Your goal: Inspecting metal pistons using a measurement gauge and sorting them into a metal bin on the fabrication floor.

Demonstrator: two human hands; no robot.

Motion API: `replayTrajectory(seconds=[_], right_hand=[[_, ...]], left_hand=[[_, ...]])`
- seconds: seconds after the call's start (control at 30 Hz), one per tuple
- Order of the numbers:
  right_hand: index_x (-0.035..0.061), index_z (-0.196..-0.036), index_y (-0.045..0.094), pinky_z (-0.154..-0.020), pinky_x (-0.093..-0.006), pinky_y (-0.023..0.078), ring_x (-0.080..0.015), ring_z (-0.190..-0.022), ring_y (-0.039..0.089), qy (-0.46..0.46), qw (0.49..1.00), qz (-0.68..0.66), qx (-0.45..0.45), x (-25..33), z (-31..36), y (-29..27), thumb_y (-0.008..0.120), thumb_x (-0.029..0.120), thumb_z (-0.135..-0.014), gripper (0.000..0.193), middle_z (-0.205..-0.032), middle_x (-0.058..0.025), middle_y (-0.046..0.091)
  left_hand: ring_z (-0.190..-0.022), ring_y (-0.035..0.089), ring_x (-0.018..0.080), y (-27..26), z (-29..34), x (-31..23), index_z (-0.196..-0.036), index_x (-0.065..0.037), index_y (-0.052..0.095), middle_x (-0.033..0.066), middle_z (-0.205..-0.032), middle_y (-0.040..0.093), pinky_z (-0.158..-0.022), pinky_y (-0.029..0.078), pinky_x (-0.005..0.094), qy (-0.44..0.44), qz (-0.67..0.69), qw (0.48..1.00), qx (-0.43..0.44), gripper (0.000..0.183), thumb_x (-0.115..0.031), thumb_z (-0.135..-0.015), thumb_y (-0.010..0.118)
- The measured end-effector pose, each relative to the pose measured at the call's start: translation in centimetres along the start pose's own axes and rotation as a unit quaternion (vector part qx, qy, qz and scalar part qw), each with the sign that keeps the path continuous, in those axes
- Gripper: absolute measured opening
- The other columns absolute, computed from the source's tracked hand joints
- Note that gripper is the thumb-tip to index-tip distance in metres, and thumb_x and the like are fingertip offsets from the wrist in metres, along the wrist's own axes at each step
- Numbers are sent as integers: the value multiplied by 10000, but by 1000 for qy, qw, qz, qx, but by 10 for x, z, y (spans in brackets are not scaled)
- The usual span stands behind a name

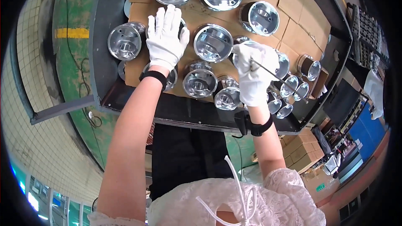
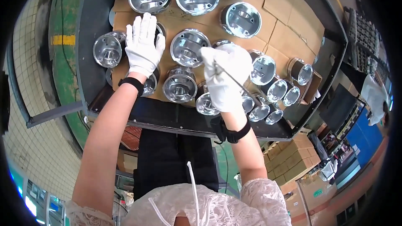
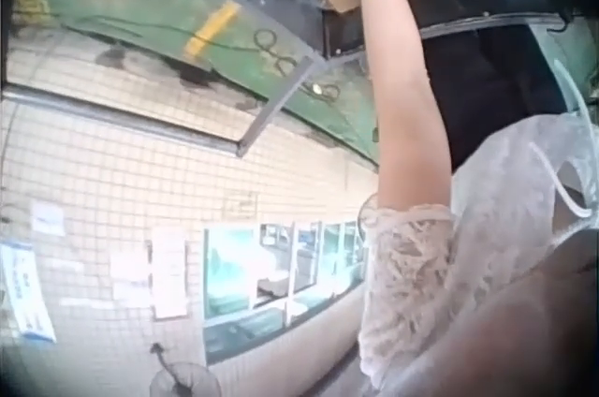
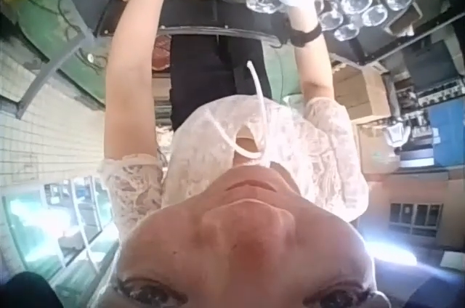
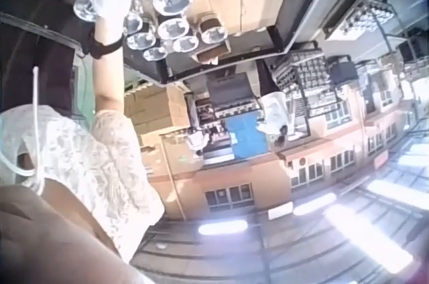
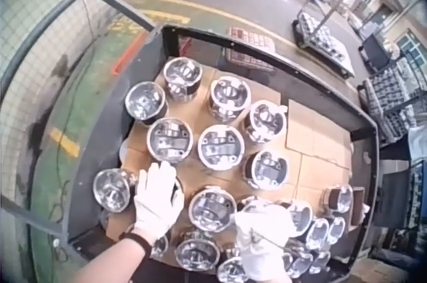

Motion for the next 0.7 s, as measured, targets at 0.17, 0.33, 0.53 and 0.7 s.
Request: replayTrajectory(seconds=[0.17,0.33,0.53,0.7], right_hand=[[129,-893,775,-715,-383,492,-259,-782,650,-62,997,35,-5,9,-9,22,765,87,-857,56,-795,-59,695],[142,-871,704,-791,-433,461,-284,-844,627,-64,994,59,73,12,-7,61,762,186,-877,74,-837,-71,667],[144,-893,779,-684,-387,499,-262,-735,659,-64,996,60,0,16,-51,-5,721,78,-888,87,-766,-59,699],[42,-915,777,-654,-329,534,-208,-686,682,45,995,-24,-83,-23,-81,-19,685,104,-973,125,-771,-87,732]], left_hand=[[-1427,456,354,3,-2,-5,-1485,-115,532,119,-1562,488,-1207,296,553,-6,3,1000,8,601,-310,-925,631],[-1443,435,345,5,0,-2,-1493,-123,523,109,-1571,478,-1216,280,551,-10,4,1000,19,604,-316,-929,621],[-1455,419,343,3,-4,-1,-1503,-123,513,110,-1585,459,-1223,271,551,-15,1,999,35,613,-330,-934,609],[-1464,407,339,6,0,1,-1508,-125,507,107,-1596,444,-1226,268,550,-23,9,999,46,614,-328,-936,601]])
Point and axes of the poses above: each hand's wrist, its own z-axis away from the middle knuckle, its own y-axis out of the palm, x = y × z, the point moved 9 cm from there along -z, towards the middle knuckle
